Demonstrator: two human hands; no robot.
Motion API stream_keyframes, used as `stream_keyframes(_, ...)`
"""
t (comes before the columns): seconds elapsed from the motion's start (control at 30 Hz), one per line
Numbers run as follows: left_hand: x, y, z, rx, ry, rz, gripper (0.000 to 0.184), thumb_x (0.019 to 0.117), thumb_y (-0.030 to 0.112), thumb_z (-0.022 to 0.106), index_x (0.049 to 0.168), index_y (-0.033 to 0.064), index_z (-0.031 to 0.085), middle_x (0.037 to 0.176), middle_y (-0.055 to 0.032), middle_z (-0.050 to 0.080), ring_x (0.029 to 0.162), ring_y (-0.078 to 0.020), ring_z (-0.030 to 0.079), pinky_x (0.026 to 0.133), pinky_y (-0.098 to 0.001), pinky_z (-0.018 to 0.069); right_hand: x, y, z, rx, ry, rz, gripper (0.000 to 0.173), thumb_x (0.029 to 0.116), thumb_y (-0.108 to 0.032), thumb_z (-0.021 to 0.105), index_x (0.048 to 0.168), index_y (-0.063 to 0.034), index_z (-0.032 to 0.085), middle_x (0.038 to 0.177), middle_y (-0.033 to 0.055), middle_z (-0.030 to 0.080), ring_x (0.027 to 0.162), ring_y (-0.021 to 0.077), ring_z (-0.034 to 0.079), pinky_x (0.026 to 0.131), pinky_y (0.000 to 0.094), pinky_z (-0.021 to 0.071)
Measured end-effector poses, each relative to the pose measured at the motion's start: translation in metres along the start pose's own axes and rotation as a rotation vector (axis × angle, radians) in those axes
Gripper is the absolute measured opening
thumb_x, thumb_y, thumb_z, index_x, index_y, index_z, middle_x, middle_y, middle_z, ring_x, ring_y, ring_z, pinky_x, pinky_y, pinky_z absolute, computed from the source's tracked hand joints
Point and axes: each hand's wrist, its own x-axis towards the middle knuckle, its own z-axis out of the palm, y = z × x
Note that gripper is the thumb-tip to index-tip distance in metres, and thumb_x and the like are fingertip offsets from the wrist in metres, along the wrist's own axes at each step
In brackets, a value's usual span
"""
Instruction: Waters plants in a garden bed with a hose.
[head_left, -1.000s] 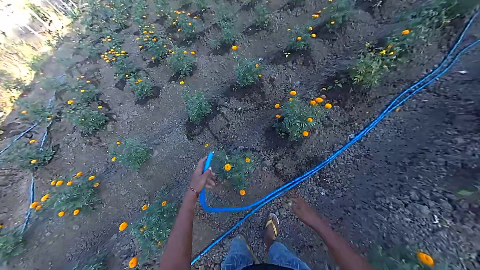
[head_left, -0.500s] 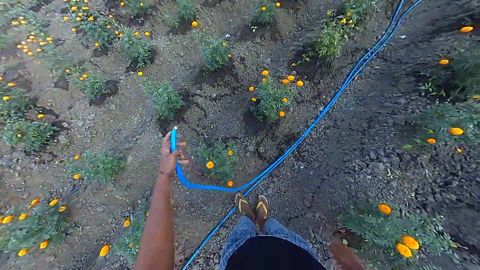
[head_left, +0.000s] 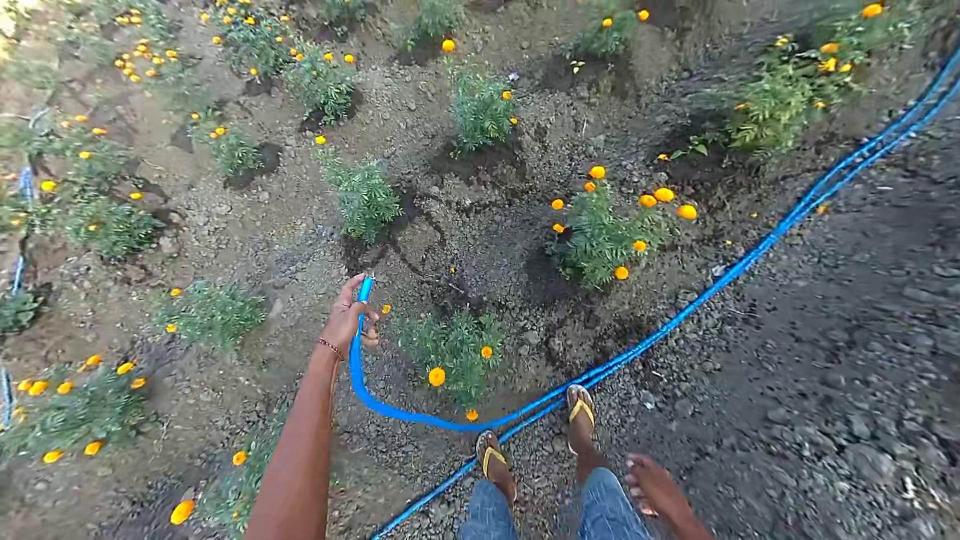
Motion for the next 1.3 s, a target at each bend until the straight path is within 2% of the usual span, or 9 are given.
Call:
stream_keyframes(0.07, 0.019, 0.002, 0.006, 0.166, -0.026, -0.055, 0.061, 0.1097, 0.008, 0.034, 0.164, 0.0290, 0.017, 0.074, -0.0140, 0.062, 0.047, -0.0227, 0.063, 0.044, -0.0390, 0.0574, 0.030, -0.022, -0.008, -0.045, -0.017, -0.022, 0.039, 0.1117, -0.020, 0.041, 0.145, -0.0013, 0.049, 0.114, 0.0230, 0.068, 0.091, 0.0322, 0.069, 0.078, 0.0500, 0.0564)
stream_keyframes(0.17, 0.040, 0.004, 0.021, 0.371, -0.013, -0.114, 0.051, 0.1110, 0.011, 0.034, 0.160, 0.0221, 0.029, 0.078, -0.0136, 0.062, 0.049, -0.0211, 0.063, 0.045, -0.0373, 0.0573, 0.089, -0.043, -0.018, -0.191, -0.071, -0.072, 0.040, 0.1107, -0.020, 0.044, 0.144, -0.0003, 0.051, 0.112, 0.0237, 0.069, 0.091, 0.0341, 0.070, 0.080, 0.0518, 0.0571)
stream_keyframes(0.33, 0.065, 0.002, 0.042, 0.333, -0.033, -0.097, 0.039, 0.1129, 0.020, 0.036, 0.152, 0.0193, 0.036, 0.073, -0.0119, 0.060, 0.045, -0.0194, 0.059, 0.041, -0.0366, 0.0551, 0.174, -0.107, -0.010, -0.500, -0.107, -0.253, 0.043, 0.1100, -0.029, 0.046, 0.142, -0.0023, 0.057, 0.128, 0.0275, 0.066, 0.114, 0.0430, 0.066, 0.099, 0.0620, 0.0506)
stream_keyframes(0.43, 0.082, -0.009, 0.055, 0.244, 0.008, -0.142, 0.032, 0.1134, 0.022, 0.035, 0.145, 0.0194, 0.038, 0.061, -0.0076, 0.054, 0.038, -0.0169, 0.054, 0.036, -0.0352, 0.0523, 0.217, -0.160, 0.020, -0.585, -0.133, -0.331, 0.041, 0.1094, -0.023, 0.047, 0.143, -0.0017, 0.057, 0.135, 0.0276, 0.062, 0.127, 0.0446, 0.059, 0.109, 0.0616, 0.0437)
stream_keyframes(0.67, 0.111, -0.075, 0.064, 0.120, 0.095, -0.325, 0.026, 0.1134, 0.023, 0.034, 0.138, 0.0163, 0.040, 0.058, -0.0043, 0.050, 0.034, -0.0123, 0.048, 0.031, -0.0285, 0.0456, 0.303, -0.226, 0.120, -0.611, -0.173, -0.404, 0.041, 0.1075, -0.016, 0.047, 0.144, -0.0022, 0.055, 0.139, 0.0266, 0.060, 0.132, 0.0428, 0.056, 0.113, 0.0586, 0.0418)
stream_keyframes(0.83, 0.105, -0.101, 0.048, 0.045, 0.199, -0.280, 0.027, 0.1130, 0.024, 0.034, 0.138, 0.0179, 0.042, 0.057, -0.0019, 0.050, 0.032, -0.0094, 0.046, 0.028, -0.0268, 0.0424, 0.351, -0.258, 0.162, -0.664, -0.053, -0.414, 0.047, 0.1052, -0.016, 0.048, 0.152, -0.0081, 0.049, 0.142, 0.0255, 0.058, 0.131, 0.0427, 0.057, 0.108, 0.0596, 0.0460)
stream_keyframes(0.93, 0.091, -0.102, 0.043, 0.015, 0.235, -0.212, 0.025, 0.1122, 0.018, 0.034, 0.136, 0.0168, 0.041, 0.053, -0.0012, 0.048, 0.031, -0.0096, 0.047, 0.028, -0.0275, 0.0441, 0.387, -0.266, 0.175, -0.763, 0.021, -0.554, 0.049, 0.1029, -0.014, 0.052, 0.152, -0.0120, 0.050, 0.151, 0.0231, 0.050, 0.137, 0.0440, 0.051, 0.109, 0.0603, 0.0453)
stream_keyframes(1.13, 0.094, -0.104, 0.044, -0.031, 0.328, -0.145, 0.022, 0.1127, 0.016, 0.033, 0.134, 0.0134, 0.040, 0.052, -0.0019, 0.045, 0.031, -0.0111, 0.046, 0.028, -0.0292, 0.0448, 0.429, -0.292, 0.198, -1.132, -0.021, -0.619, 0.072, 0.0904, 0.005, 0.063, 0.157, -0.0146, 0.044, 0.160, 0.0238, 0.038, 0.142, 0.0518, 0.040, 0.099, 0.0667, 0.0486)
stream_keyframes(1.3, 0.102, -0.102, 0.046, -0.032, 0.377, -0.144, 0.022, 0.1129, 0.018, 0.034, 0.133, 0.0125, 0.041, 0.053, -0.0019, 0.044, 0.030, -0.0109, 0.045, 0.027, -0.0290, 0.0437, 0.446, -0.298, 0.204, -1.239, 0.012, -0.660, 0.059, 0.0933, 0.007, 0.059, 0.150, -0.0100, 0.052, 0.154, 0.0239, 0.045, 0.142, 0.0492, 0.042, 0.096, 0.0638, 0.0513)
